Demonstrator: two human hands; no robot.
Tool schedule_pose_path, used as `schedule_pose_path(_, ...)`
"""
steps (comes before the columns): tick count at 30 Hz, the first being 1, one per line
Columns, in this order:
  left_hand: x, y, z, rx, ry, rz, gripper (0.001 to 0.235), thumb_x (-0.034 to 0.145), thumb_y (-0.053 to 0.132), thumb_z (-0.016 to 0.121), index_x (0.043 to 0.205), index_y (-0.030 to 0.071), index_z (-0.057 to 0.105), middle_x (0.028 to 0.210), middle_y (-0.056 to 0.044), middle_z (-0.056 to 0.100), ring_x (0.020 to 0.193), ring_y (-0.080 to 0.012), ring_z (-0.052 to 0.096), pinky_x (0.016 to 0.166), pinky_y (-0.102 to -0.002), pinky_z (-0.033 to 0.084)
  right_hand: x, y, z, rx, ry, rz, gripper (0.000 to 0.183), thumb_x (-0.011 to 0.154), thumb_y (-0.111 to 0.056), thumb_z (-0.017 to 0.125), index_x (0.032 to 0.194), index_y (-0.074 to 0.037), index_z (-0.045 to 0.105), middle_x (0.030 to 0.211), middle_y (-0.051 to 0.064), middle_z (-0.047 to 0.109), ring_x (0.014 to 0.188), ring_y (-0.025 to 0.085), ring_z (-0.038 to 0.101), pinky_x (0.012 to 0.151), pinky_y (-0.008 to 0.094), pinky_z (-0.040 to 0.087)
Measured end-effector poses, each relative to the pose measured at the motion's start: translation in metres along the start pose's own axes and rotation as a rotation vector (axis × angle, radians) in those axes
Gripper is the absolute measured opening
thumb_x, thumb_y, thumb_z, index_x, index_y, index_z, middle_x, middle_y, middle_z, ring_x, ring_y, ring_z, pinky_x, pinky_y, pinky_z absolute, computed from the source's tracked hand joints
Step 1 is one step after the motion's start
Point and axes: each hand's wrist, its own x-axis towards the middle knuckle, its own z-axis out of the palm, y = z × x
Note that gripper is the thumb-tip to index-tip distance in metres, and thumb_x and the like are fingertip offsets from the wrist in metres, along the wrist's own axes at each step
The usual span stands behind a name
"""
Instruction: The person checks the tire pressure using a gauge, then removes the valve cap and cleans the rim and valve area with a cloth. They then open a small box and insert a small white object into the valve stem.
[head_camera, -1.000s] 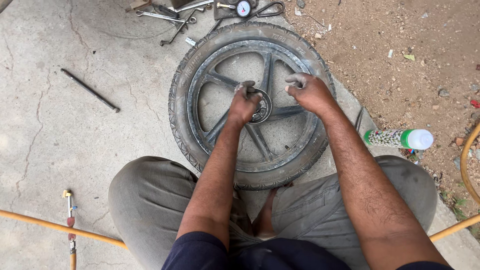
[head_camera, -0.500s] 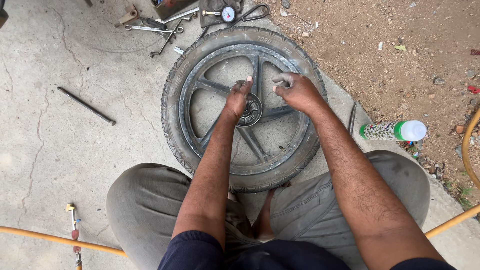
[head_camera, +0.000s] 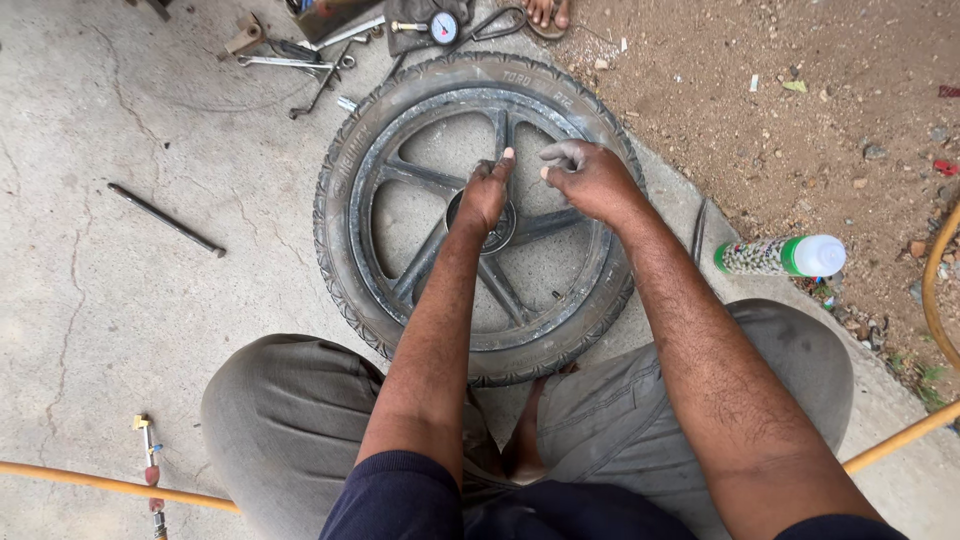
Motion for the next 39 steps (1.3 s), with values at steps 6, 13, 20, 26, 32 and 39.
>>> schedule_pose_path(6,0.014,-0.007,-0.01,0.018,0.045,-0.03,0.095,0.093,0.07,0.046,0.154,-0.003,0.033,0.152,-0.029,0.046,0.139,-0.0423,0.049,0.116,-0.05,0.036,0.0,-0.002,-0.002,-0.007,0.0,0.03,0.041,0.093,-0.031,0.07,0.133,-0.018,0.067,0.113,0.007,0.076,0.083,0.016,0.073,0.083,0.037,0.058)
schedule_pose_path(13,-0.008,0.016,-0.015,-0.049,0.103,-0.045,0.093,0.092,0.069,0.049,0.154,0.001,0.037,0.151,-0.027,0.049,0.141,-0.0391,0.047,0.118,-0.05,0.036,0.001,0.0,-0.003,0.001,0.007,0.01,0.04,0.093,-0.032,0.07,0.131,-0.019,0.068,0.115,0.006,0.075,0.082,0.015,0.073,0.087,0.038,0.058)
schedule_pose_path(20,-0.02,0.004,-0.061,-0.367,0.14,-0.073,0.092,0.092,0.057,0.059,0.156,0.0,0.025,0.138,-0.026,0.061,0.119,-0.0351,0.067,0.114,-0.052,0.042,0.009,0.008,0.001,0.014,0.049,-0.015,0.04,0.095,-0.034,0.07,0.132,-0.021,0.067,0.116,0.004,0.074,0.082,0.013,0.072,0.086,0.036,0.058)
schedule_pose_path(26,-0.042,-0.006,-0.094,-0.339,0.214,0.049,0.076,0.092,0.048,0.068,0.142,-0.006,0.049,0.125,-0.018,0.073,0.106,-0.0281,0.071,0.109,-0.049,0.042,0.032,-0.004,-0.007,0.554,0.25,-0.056,0.048,0.093,-0.038,0.073,0.135,-0.016,0.067,0.115,0.007,0.077,0.083,0.012,0.071,0.072,0.029,0.059)
schedule_pose_path(32,-0.093,0.004,-0.099,-0.472,0.112,0.077,0.067,0.092,0.052,0.061,0.135,0.0,0.057,0.118,-0.015,0.073,0.1,-0.0255,0.071,0.09,-0.044,0.052,0.068,-0.026,-0.017,1.123,0.221,-0.182,0.052,0.087,-0.021,0.082,0.132,-0.009,0.058,0.11,0.013,0.076,0.081,0.017,0.078,0.06,0.029,0.065)
schedule_pose_path(39,-0.123,-0.011,-0.113,-0.882,-0.052,0.09,0.081,0.095,0.066,0.046,0.137,-0.003,0.049,0.116,-0.02,0.067,0.099,-0.0281,0.07,0.08,-0.042,0.06,0.069,-0.022,-0.014,1.093,0.306,-0.172,0.03,0.094,-0.016,0.077,0.118,0.001,0.069,0.087,0.012,0.077,0.064,0.015,0.075,0.05,0.025,0.059)
